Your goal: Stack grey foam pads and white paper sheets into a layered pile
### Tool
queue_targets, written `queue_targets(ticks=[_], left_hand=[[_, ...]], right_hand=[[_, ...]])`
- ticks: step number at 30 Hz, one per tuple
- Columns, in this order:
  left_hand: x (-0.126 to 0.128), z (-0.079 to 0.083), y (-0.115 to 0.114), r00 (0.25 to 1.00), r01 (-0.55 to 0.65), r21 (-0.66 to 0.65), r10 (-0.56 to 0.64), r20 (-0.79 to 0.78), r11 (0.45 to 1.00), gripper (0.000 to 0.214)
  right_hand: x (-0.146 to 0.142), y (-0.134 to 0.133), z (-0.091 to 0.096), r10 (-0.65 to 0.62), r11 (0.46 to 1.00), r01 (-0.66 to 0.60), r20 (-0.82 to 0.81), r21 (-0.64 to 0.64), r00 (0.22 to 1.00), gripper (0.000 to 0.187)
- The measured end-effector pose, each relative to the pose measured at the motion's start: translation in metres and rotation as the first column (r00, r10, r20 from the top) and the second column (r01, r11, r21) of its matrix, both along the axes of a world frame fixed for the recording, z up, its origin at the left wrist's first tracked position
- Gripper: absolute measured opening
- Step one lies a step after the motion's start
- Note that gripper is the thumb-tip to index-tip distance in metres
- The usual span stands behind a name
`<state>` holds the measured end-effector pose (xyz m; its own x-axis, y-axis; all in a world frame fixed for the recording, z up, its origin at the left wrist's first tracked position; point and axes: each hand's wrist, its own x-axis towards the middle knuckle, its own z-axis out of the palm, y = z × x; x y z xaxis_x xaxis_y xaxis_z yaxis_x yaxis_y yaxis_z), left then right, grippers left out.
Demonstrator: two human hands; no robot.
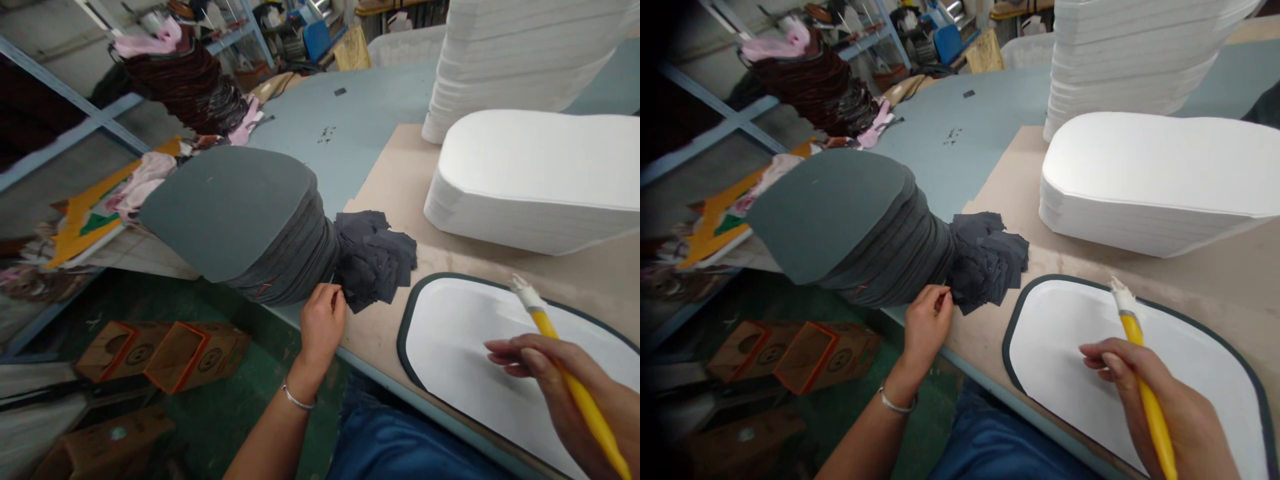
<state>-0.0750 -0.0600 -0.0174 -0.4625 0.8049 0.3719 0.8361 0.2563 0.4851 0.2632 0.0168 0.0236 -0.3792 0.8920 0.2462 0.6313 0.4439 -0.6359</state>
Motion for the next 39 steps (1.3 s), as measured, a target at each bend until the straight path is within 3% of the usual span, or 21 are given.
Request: queue_targets(ticks=[4,7,10,13,15,17,20,21,22,23,25,28,30,33,39], left_hand=[[0.032,0.028,-0.003,0.998,0.057,0.019,-0.057,-0.015,0.998,0.013],[0.073,0.049,0.003,0.973,0.229,0.035,-0.227,-0.045,0.973,0.013],[0.112,0.060,0.011,0.906,0.423,0.044,-0.421,-0.036,0.905,0.015],[0.137,0.060,0.015,0.846,0.515,0.109,-0.525,0.091,0.850,0.010],[0.145,0.057,0.020,0.797,0.500,0.148,-0.520,0.308,0.853,0.018],[0.150,0.051,0.027,0.641,0.489,0.115,-0.446,0.625,0.865,0.033],[0.157,0.042,0.042,0.249,0.547,0.056,-0.227,0.942,0.836,0.042],[0.160,0.040,0.047,0.178,0.552,0.053,-0.179,0.968,0.832,0.042],[0.163,0.037,0.053,0.163,0.539,0.053,-0.165,0.973,0.840,0.040],[0.165,0.035,0.058,0.199,0.519,0.051,-0.178,0.964,0.854,0.038],[0.170,0.032,0.070,0.358,0.488,0.051,-0.253,0.899,0.872,0.035],[0.174,0.026,0.089,0.597,0.521,0.038,-0.396,0.697,0.853,0.036],[0.177,0.023,0.103,0.708,0.548,-0.007,-0.459,0.537,0.837,0.038],[0.181,0.020,0.119,0.794,0.561,-0.089,-0.506,0.337,0.823,0.040],[0.188,0.019,0.129,0.835,0.549,-0.227,-0.540,0.105,0.805,0.040]], right_hand=[[-0.025,-0.006,0.004,0.083,0.990,-0.077,-0.048,0.115,0.995,0.025],[-0.041,-0.012,0.000,0.124,0.984,-0.106,-0.126,0.141,0.984,0.022],[-0.050,-0.018,0.001,0.137,0.984,-0.109,-0.212,0.139,0.968,0.020],[-0.045,-0.022,0.008,0.046,0.991,-0.007,-0.290,0.136,0.956,0.014],[-0.035,-0.023,0.015,-0.029,0.988,0.081,-0.353,0.133,0.935,0.017],[-0.023,-0.023,0.020,-0.091,0.984,0.147,-0.423,0.102,0.902,0.019],[-0.006,-0.018,0.016,-0.178,0.979,0.205,-0.470,0.007,0.864,0.017],[-0.001,-0.015,0.011,-0.202,0.976,0.217,-0.463,-0.022,0.863,0.017],[0.004,-0.012,0.005,-0.220,0.974,0.224,-0.442,-0.043,0.870,0.017],[0.008,-0.008,-0.001,-0.236,0.971,0.232,-0.412,-0.060,0.880,0.018],[0.013,0.003,-0.012,-0.273,0.962,0.260,-0.343,-0.083,0.899,0.020],[0.014,0.023,-0.022,-0.339,0.941,0.333,-0.212,-0.068,0.917,0.017],[0.013,0.038,-0.025,-0.354,0.935,0.354,-0.115,-0.021,0.928,0.014],[0.011,0.056,-0.030,-0.350,0.936,0.348,0.017,0.058,0.937,0.010],[0.013,0.065,-0.043,-0.319,0.947,0.301,0.219,0.113,0.922,0.012]])
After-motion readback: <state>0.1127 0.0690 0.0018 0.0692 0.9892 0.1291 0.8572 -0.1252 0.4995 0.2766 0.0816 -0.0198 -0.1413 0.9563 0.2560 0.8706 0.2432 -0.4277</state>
